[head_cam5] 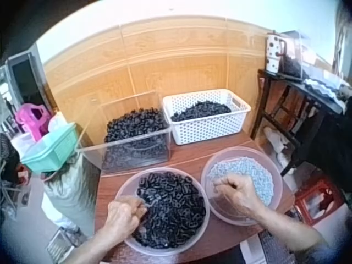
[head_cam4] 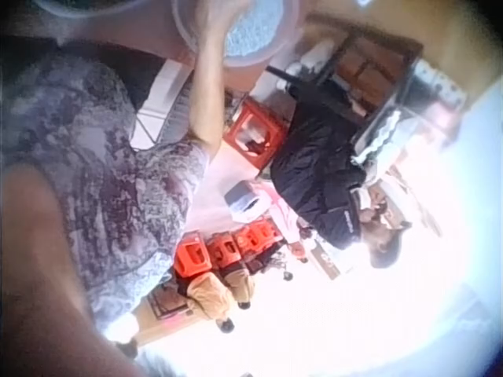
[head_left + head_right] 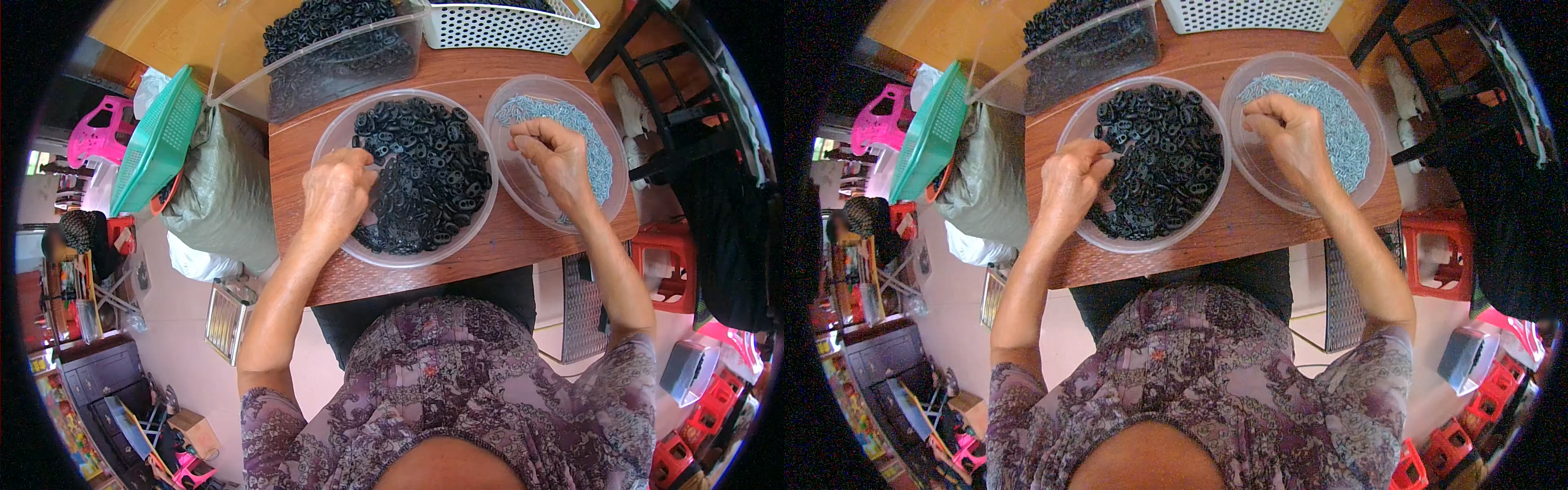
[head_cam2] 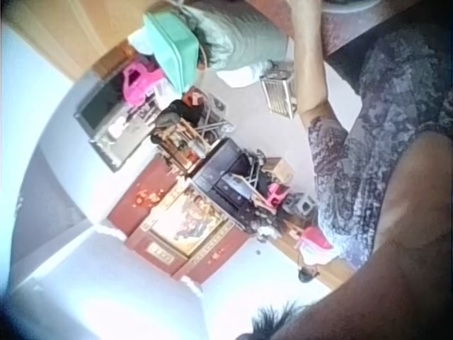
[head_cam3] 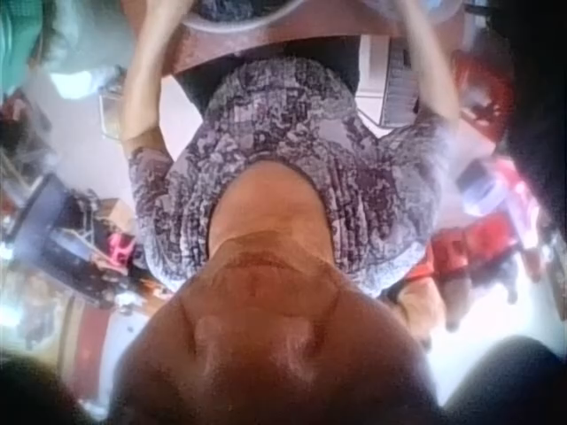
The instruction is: The person assembles plastic cord locks by taking small components from trays and pressing them together by hand.
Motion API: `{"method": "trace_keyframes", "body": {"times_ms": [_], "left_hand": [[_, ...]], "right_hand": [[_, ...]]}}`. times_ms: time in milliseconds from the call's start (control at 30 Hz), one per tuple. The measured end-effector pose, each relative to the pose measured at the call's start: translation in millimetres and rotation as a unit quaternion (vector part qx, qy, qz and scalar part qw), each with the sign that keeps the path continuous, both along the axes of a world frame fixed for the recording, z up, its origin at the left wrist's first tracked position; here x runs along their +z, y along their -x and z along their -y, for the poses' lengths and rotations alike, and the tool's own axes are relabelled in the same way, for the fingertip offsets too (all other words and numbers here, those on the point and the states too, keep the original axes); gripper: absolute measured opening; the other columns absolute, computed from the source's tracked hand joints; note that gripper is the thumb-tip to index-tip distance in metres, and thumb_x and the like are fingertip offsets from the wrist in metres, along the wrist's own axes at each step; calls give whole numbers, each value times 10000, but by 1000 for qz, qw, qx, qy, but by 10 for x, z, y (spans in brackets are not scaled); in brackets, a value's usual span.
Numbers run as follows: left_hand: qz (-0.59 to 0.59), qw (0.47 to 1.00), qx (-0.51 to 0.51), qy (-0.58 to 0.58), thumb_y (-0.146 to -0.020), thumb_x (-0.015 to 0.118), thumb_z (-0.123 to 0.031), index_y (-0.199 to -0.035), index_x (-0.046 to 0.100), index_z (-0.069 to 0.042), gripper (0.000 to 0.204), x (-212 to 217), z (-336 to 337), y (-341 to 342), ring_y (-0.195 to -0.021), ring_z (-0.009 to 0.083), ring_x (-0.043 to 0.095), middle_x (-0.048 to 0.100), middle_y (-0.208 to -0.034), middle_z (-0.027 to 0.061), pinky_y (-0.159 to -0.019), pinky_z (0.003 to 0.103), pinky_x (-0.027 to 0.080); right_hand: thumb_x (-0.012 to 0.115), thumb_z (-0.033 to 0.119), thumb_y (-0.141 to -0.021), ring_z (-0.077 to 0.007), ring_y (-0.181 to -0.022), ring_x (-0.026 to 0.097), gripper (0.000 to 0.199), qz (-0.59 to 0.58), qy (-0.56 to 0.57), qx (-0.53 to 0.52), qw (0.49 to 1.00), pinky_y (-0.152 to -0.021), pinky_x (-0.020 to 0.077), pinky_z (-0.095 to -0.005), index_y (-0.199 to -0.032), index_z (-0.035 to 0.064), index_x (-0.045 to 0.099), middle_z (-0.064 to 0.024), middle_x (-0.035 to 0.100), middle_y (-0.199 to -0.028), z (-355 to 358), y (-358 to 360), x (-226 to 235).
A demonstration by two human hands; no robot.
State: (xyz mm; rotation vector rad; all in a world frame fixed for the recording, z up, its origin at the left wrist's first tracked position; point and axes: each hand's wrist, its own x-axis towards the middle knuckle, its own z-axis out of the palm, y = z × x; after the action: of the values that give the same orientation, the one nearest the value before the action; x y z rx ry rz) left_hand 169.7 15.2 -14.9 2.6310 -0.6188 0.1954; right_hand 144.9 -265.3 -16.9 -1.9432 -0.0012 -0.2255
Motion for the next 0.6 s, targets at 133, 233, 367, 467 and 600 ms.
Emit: {"method": "trace_keyframes", "body": {"times_ms": [133, 233, 367, 467, 600], "left_hand": [[72, 993, -82, -34, -682, 610, -71, -849, 593, -27, 174, -73, 122, -34, -797, 320, 556, 585, -803, 138, -699, 396, 429], [117, 984, -107, -77, -640, 544, -14, -704, 556, -28, 66, -131, 158, -45, -736, 294, 536, 533, -704, 119, -666, 396, 410], [114, 978, -149, -91, -603, 523, 30, -678, 532, -32, 98, -86, 153, -61, -709, 281, 520, 511, -688, 115, -685, 381, 373], [125, 971, -180, -93, -601, 525, 37, -675, 517, -30, 100, -29, 199, -57, -701, 281, 511, 499, -679, 116, -689, 373, 360], [117, 968, -206, -79, -621, 518, 44, -705, 511, -22, 107, -29, 231, -96, -693, 283, 516, 504, -673, 121, -690, 373, 354]], "right_hand": [[586, 22, -750, -75, -652, 539, 95, 11, -17, -5, 1000, -578, 426, -215, -825, -20, 626, -49, 621, -714, 10, 40, -39], [591, 26, -749, -78, -649, 539, 97, 14, -30, -9, 999, -574, 423, -215, -826, -19, 628, -50, 623, -717, 88, 68, -70], [601, 31, -743, -85, -654, 539, 107, 5, -17, -45, 999, -574, 422, -225, -832, -22, 628, -53, 623, -716, 227, 126, -67], [598, 32, -743, -89, -654, 540, 105, -2, -10, -63, 998, -578, 427, -232, -827, -25, 626, -55, 623, -713, 336, 172, -92], [601, 38, -726, -135, -647, 558, 110, -9, 16, -58, 998, -589, 440, -266, -818, -18, 623, -85, 623, -712, 359, 200, -90]]}}
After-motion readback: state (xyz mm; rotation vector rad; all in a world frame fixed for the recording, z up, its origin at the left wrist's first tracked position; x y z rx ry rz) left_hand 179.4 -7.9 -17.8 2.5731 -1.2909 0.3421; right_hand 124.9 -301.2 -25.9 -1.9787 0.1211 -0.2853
